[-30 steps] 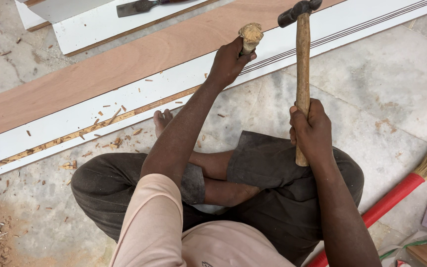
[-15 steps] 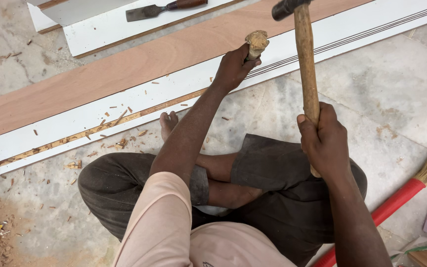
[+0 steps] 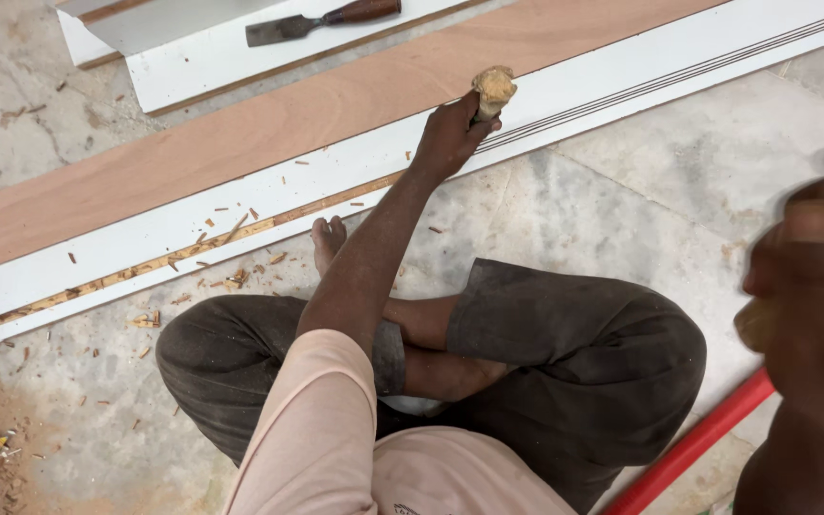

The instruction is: The person sits on the floor and uses a chisel and hammer to carve a groove along a long white wooden plank. They repeatedly strike the chisel to remove wood shavings and deepen the groove.

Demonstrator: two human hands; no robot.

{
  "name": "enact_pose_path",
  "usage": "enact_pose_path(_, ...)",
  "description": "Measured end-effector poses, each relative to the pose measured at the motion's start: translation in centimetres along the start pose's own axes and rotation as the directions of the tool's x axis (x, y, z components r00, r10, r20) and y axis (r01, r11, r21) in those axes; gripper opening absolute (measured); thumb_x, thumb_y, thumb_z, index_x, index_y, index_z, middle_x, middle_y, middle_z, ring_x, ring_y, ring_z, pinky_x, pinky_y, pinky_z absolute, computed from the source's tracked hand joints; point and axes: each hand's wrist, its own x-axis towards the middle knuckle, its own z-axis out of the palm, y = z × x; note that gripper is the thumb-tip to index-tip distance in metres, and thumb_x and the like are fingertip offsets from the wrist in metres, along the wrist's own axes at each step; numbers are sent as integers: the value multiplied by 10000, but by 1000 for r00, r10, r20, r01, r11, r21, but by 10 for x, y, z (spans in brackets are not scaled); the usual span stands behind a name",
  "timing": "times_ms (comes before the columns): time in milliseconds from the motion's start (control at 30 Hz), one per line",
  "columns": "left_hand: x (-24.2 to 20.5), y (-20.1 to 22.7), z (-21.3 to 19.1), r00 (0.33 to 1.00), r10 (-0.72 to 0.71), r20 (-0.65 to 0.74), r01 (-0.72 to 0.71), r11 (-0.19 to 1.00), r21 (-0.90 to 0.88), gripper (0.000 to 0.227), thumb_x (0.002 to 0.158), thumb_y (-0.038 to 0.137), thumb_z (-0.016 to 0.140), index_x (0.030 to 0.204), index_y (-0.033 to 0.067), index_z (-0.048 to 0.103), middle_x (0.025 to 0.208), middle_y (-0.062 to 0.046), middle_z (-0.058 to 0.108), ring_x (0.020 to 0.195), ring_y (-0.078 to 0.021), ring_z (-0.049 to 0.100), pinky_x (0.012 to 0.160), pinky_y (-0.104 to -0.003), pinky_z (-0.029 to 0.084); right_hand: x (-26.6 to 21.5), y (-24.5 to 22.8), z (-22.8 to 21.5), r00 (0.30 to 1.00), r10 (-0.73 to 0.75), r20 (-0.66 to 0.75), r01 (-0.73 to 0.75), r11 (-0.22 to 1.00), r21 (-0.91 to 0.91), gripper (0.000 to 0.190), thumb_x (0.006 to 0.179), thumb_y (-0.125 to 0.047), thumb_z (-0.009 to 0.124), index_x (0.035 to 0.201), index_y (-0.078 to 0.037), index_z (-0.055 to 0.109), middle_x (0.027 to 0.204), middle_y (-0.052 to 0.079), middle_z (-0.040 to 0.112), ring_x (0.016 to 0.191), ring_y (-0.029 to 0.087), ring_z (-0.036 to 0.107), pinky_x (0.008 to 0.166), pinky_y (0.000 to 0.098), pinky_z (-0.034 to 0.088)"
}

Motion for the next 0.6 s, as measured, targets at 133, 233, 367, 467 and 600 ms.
enact_pose_path(133, 0, -3, 3, 1000, -27, 3, 27, 999, 32, 321, 942, 314, 737, 1087, 45, 638, 935, -113, 772, 858, -252, 748, 756, -407, 551, -9, 17, 83, 697, -717, -18, 269, 285, -920, 331, 971, -189, 442, 1150, 44, 595, 1158, 246, 620, 999, 390, 662, 841, 472, 592)
enact_pose_path(233, -3, -10, 8, 1000, 20, -16, -18, 996, 88, 318, 948, 318, 746, 1076, 45, 646, 935, -124, 770, 864, -277, 739, 758, -420, 546, -1, -25, 123, 890, 301, 343, -238, 947, -214, 294, 1045, -225, 644, 1185, 12, 539, 845, 249, 678, 778, 404, 646, 665, 486, 494)
enact_pose_path(367, -1, -19, 9, 999, 52, -2, -50, 974, 222, 342, 969, 317, 764, 1088, 24, 635, 925, -164, 753, 875, -331, 708, 766, -450, 527, 23, -65, 81, 872, 366, 325, -378, 925, -29, 264, 1015, -227, 636, 1134, -15, 531, 658, 149, 628, 522, 238, 614, 492, 403, 470)
enact_pose_path(467, 8, -12, 5, 999, 49, -1, -48, 995, 83, 323, 948, 287, 750, 1092, 20, 642, 931, -142, 765, 863, -280, 738, 763, -417, 551, 29, -86, 50, 945, 268, 186, -295, 946, 134, 209, 1080, -175, 608, 1196, -18, 531, 724, 76, 610, 590, 146, 575, 523, 334, 467)
enact_pose_path(600, 3, -8, -3, 998, 52, -27, -53, 997, -51, 314, 941, 271, 736, 1083, 5, 646, 949, -118, 772, 875, -240, 756, 777, -384, 574, 26, -88, 49, 965, 252, 76, -263, 911, 317, 190, 1125, -138, 563, 1231, 0, 485, 767, 18, 567, 578, 83, 544, 510, 269, 448)
